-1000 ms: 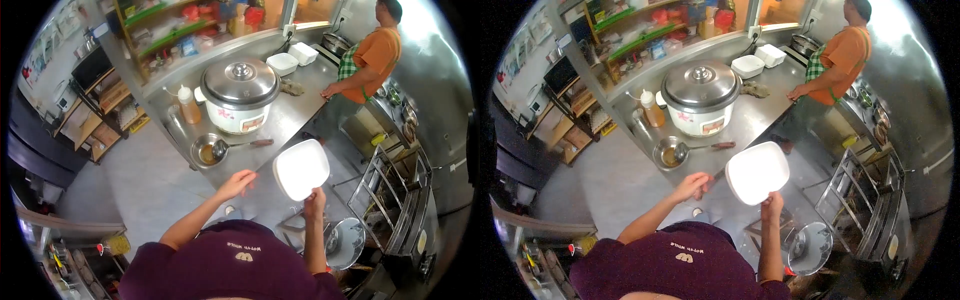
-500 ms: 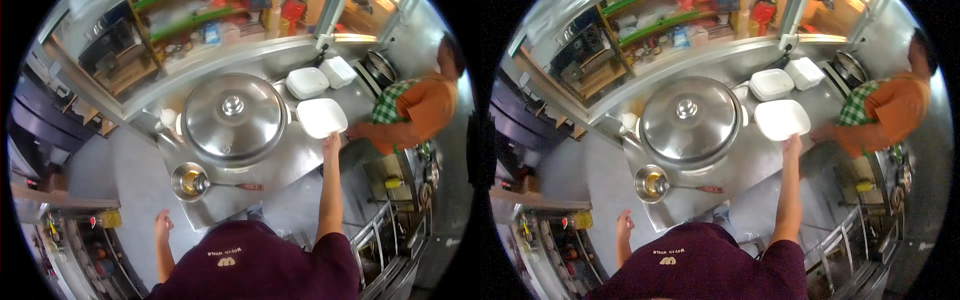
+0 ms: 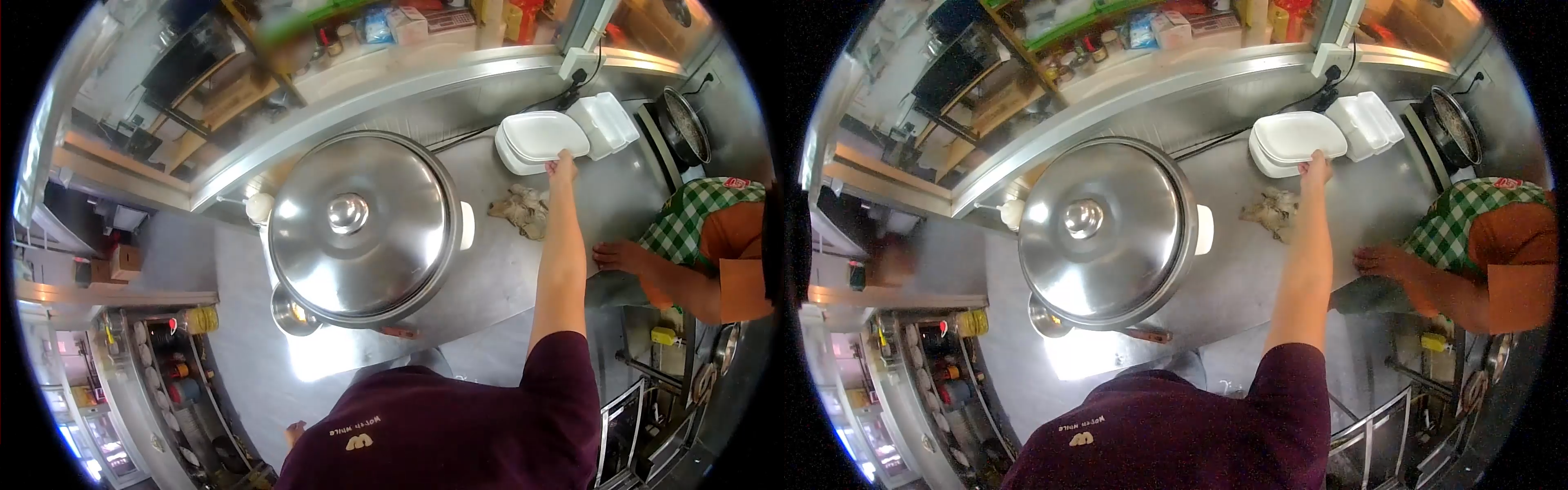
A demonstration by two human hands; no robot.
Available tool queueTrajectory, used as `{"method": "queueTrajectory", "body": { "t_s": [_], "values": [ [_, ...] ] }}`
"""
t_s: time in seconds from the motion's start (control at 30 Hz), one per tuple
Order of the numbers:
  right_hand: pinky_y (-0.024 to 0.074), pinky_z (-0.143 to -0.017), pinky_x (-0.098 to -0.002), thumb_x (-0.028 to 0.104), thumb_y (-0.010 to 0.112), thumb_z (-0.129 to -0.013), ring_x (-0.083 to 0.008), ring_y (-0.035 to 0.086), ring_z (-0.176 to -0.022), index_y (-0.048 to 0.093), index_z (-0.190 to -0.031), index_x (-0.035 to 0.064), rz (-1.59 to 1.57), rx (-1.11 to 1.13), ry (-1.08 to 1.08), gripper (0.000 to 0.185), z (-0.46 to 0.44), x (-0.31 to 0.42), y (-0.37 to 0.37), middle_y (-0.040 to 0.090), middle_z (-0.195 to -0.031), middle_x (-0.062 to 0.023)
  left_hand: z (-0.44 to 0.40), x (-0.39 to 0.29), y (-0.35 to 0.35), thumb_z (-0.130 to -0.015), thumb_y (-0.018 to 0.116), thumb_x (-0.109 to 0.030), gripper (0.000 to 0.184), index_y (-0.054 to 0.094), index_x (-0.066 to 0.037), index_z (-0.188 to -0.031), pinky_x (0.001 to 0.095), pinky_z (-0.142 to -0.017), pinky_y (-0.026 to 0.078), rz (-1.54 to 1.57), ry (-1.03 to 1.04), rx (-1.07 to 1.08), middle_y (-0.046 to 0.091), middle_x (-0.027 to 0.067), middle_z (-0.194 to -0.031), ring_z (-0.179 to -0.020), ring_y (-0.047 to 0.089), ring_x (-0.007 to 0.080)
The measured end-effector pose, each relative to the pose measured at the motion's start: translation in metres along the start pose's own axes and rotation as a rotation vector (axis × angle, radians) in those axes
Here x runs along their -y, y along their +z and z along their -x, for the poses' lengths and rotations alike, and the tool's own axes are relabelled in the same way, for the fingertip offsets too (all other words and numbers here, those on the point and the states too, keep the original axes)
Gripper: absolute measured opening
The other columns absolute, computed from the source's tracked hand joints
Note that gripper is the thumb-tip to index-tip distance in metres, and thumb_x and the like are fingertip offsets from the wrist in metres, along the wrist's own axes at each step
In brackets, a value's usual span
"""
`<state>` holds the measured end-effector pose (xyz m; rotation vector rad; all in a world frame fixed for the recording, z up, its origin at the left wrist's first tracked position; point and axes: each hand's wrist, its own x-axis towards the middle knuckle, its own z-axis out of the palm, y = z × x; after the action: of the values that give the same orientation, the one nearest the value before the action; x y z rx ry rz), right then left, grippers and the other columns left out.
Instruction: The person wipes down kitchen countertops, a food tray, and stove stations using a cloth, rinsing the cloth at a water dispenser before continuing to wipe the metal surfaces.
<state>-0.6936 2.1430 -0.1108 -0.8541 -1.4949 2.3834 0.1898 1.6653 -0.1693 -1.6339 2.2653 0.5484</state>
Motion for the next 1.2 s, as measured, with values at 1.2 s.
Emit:
{"method": "queueTrajectory", "body": {
  "t_s": [1.2],
  "values": [
    [0.0452, -0.083, -0.0287, 0.0, 0.053, -0.085, -0.0182, 0.055, -0.099, 0.048, -0.123, 0.0008, 0.089, 0.587, 0.068, 0.038, 0.149, -0.099, 0.025, 0.056, -0.113, -0.0094, 0.021, -0.157, -0.044, -0.079, 0.055, -0.022, 0.027, 0.065, -0.001, -0.093, 0.0287, -0.041, 0.046, 0.414, -0.121, 0.168, 0.054, 0.0072, -0.056, -0.043, 0.052, 0.0156]
  ]
}}
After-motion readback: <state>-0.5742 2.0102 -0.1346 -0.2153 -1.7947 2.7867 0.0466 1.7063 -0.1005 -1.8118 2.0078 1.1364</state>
